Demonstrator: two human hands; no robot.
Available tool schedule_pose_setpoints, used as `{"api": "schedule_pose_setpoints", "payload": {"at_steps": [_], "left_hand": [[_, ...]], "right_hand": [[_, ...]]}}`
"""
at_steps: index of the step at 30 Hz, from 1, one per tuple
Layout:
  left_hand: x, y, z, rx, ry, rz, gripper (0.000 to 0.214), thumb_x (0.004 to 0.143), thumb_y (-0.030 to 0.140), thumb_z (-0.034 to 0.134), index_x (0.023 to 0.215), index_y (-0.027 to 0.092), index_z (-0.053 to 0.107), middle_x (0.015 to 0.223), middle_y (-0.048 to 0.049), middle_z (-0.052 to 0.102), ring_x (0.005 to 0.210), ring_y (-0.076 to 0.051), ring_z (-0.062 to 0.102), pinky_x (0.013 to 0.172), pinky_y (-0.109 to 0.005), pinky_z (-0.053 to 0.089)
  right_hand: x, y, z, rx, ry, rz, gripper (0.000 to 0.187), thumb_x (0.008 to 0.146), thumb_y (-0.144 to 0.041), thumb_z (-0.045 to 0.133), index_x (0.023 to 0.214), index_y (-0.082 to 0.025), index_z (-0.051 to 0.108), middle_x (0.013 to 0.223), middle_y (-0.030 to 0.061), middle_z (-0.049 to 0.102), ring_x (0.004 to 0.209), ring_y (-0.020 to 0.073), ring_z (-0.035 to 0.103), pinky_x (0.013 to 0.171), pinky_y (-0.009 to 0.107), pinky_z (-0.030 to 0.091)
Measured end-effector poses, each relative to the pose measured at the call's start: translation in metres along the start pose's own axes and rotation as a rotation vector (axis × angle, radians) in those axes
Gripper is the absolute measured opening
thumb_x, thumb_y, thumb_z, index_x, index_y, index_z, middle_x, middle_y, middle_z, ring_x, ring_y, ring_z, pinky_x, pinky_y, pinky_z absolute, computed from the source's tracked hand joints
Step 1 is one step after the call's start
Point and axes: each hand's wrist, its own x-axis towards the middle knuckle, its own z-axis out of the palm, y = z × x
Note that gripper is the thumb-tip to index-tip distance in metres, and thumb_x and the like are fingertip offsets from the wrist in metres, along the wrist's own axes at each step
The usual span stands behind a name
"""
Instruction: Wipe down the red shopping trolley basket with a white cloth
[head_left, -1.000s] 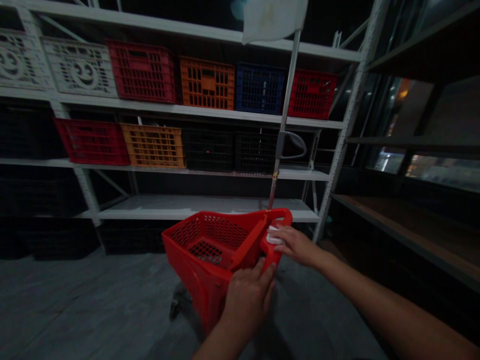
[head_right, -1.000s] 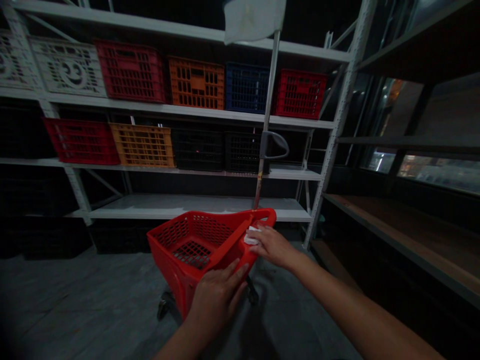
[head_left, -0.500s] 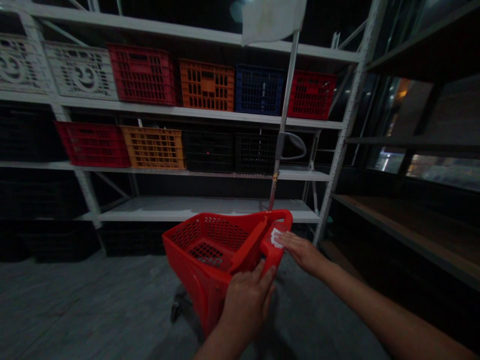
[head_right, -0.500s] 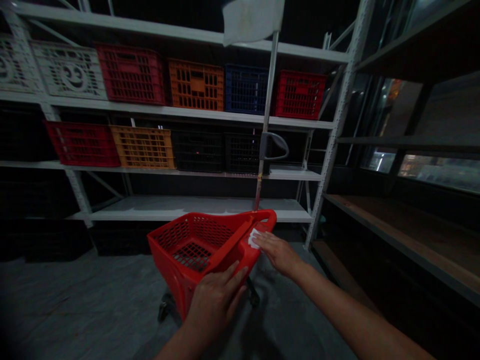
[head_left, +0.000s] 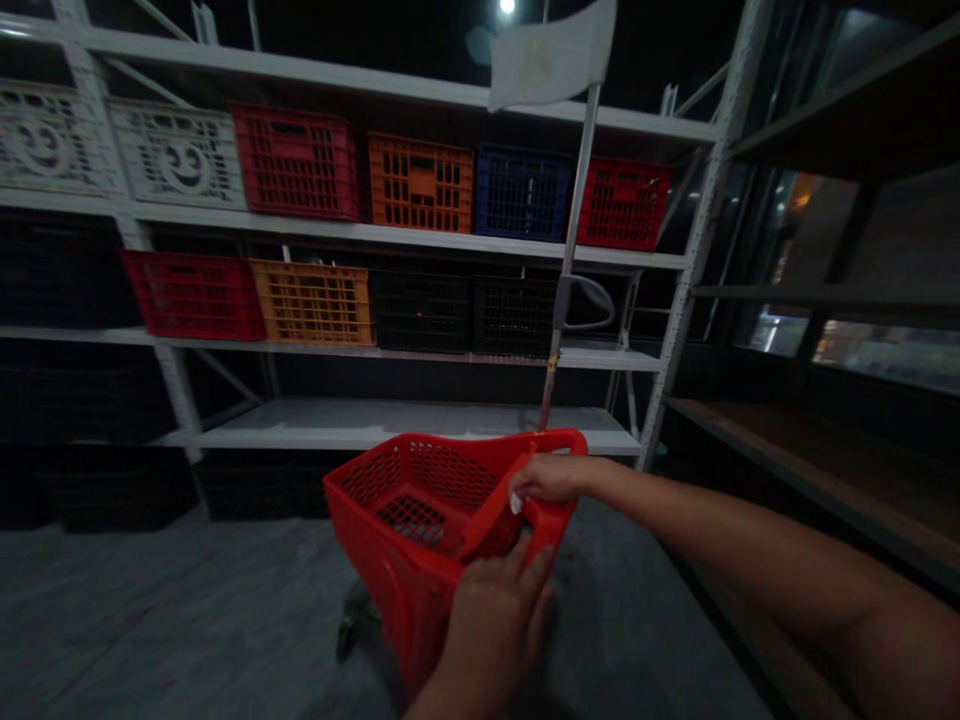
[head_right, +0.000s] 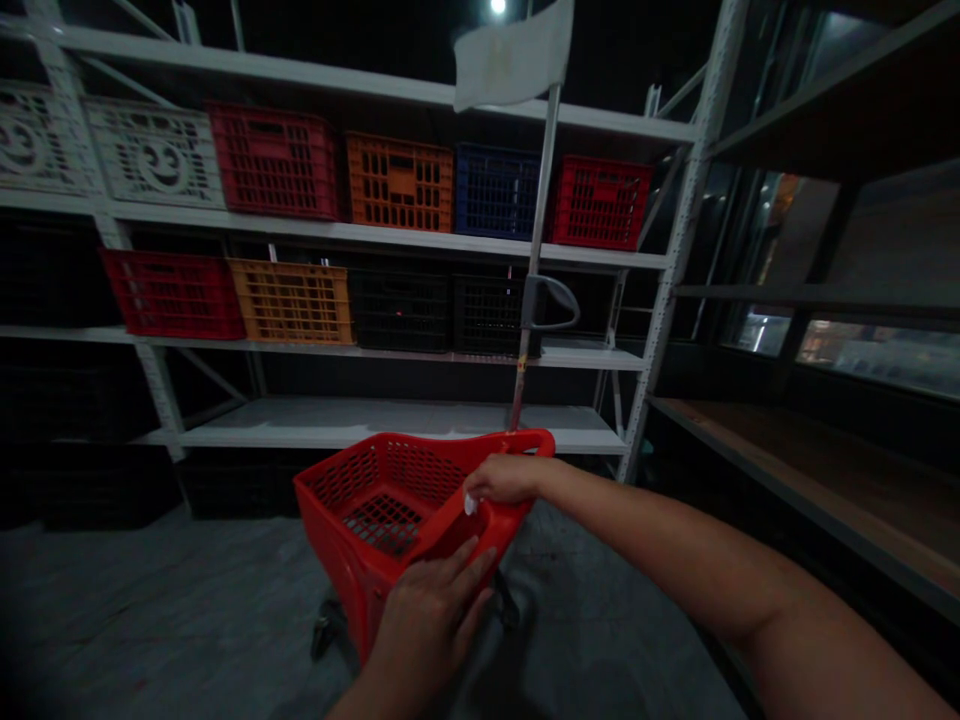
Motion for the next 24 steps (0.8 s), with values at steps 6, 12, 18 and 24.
{"api": "schedule_pose_setpoints", "payload": {"at_steps": [6,12,18,24], "left_hand": [[-0.002,-0.007,-0.005,-0.011,0.045,0.023,0.038,0.075,0.03,0.05,0.113,0.031,0.052,0.109,-0.0041,0.063,0.08,-0.018,0.063,0.068,-0.032,0.05],[-0.003,-0.01,-0.004,0.01,0.087,0.029,0.038,0.074,0.029,0.051,0.112,0.031,0.054,0.108,-0.0022,0.064,0.077,-0.017,0.063,0.067,-0.031,0.05],[-0.005,-0.016,0.0,0.05,0.125,0.114,0.037,0.077,0.033,0.049,0.114,0.029,0.052,0.109,-0.003,0.063,0.077,-0.017,0.063,0.065,-0.031,0.05],[-0.005,-0.023,0.002,0.066,0.147,0.171,0.036,0.079,0.034,0.047,0.114,0.028,0.053,0.108,-0.004,0.063,0.08,-0.017,0.063,0.066,-0.03,0.05]], "right_hand": [[-0.004,0.012,-0.013,-0.152,0.028,0.28,0.022,0.084,-0.016,0.041,0.081,-0.016,0.063,0.076,0.0043,0.065,0.066,0.0125,0.056,0.06,0.021,0.038],[-0.017,-0.035,0.016,0.064,0.234,-0.018,0.027,0.088,-0.017,0.036,0.094,-0.017,0.062,0.095,0.0044,0.066,0.088,0.0135,0.059,0.079,0.024,0.043],[-0.052,-0.034,0.064,0.065,0.666,-0.173,0.029,0.087,-0.018,0.04,0.113,-0.02,0.054,0.119,0.0056,0.056,0.115,0.0149,0.046,0.099,0.035,0.035],[-0.047,-0.01,0.093,0.176,1.215,0.393,0.032,0.087,-0.015,0.033,0.105,-0.019,0.058,0.116,0.0074,0.058,0.113,0.0169,0.048,0.099,0.039,0.037]]}}
